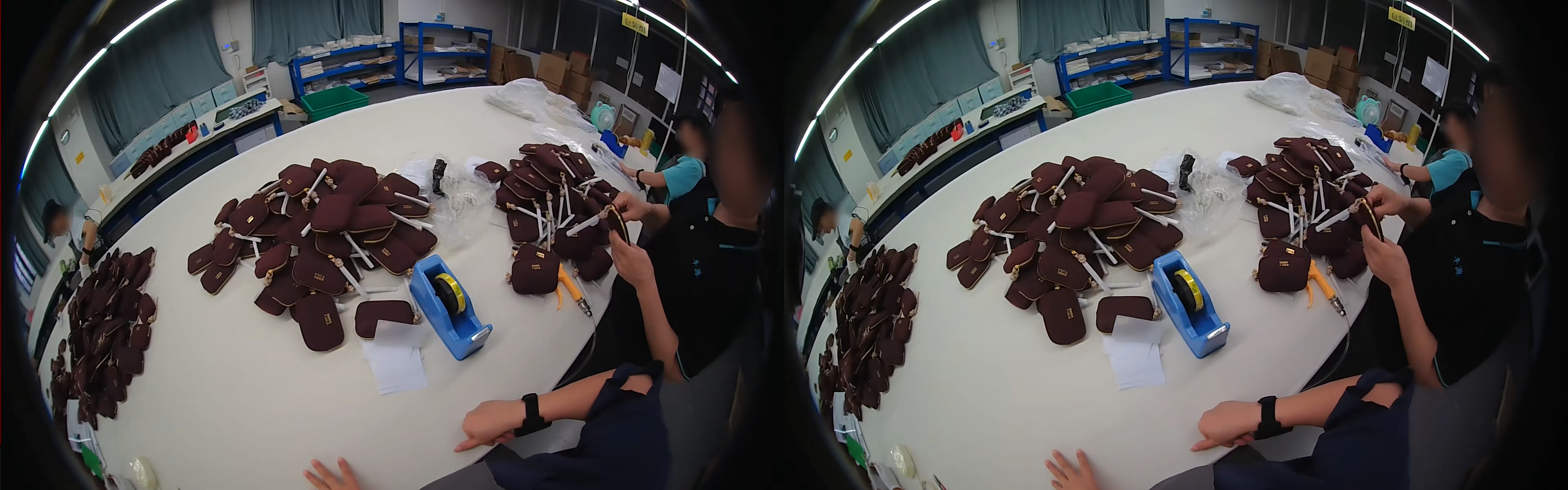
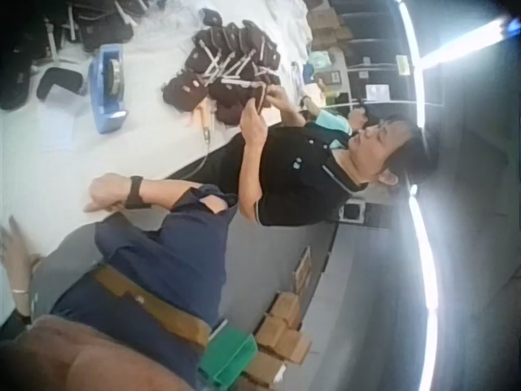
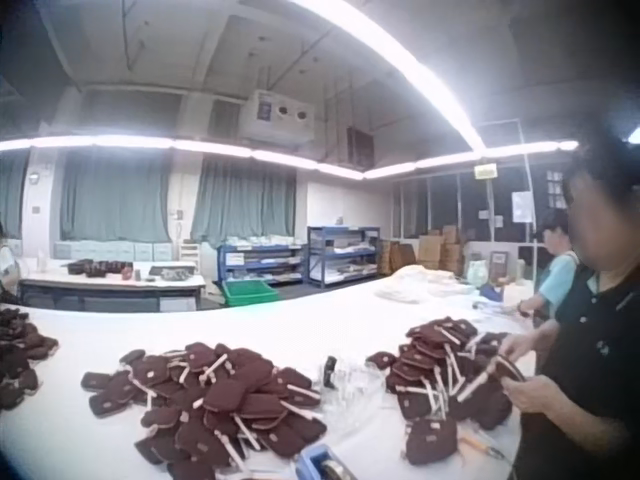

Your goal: The person inserts a white paper insert into a maroon zippered pouch and places it on a pile of finished items. They repeat this process for multiple pouches, handling them one at a time. Other workers are visible in the background performing similar assembly tasks.

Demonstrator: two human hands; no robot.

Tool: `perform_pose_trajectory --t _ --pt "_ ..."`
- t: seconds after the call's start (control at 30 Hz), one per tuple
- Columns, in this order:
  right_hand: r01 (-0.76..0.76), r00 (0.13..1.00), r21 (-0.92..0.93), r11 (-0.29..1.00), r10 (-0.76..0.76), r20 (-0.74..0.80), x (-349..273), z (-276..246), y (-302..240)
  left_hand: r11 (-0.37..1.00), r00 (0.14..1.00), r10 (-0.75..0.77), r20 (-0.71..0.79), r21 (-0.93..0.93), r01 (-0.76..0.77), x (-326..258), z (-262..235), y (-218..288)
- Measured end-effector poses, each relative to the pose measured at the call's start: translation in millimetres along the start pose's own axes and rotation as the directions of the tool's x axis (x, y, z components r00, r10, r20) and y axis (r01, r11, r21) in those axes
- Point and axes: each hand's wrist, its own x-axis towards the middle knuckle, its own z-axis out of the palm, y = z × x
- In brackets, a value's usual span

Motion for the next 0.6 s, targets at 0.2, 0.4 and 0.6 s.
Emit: perform_pose_trajectory --t 0.2,0.4,0.6 --pt "0.021 1.000 0.045 0.999 -0.021 -0.011 -0.7 1.0 2.4 1.000 1.000 -0.004 -0.003 -0.003 0.004 -0.3 1.3 0.2" --pt "0.022 1.000 0.043 0.999 -0.021 -0.018 0.7 2.6 2.2 1.000 1.000 -0.004 -0.005 -0.029 0.004 -1.9 -2.1 0.0" --pt "0.024 0.999 0.041 0.999 -0.023 -0.029 1.6 5.1 4.0 0.999 1.000 0.003 -0.006 -0.037 -0.003 -1.2 -0.9 -0.1"
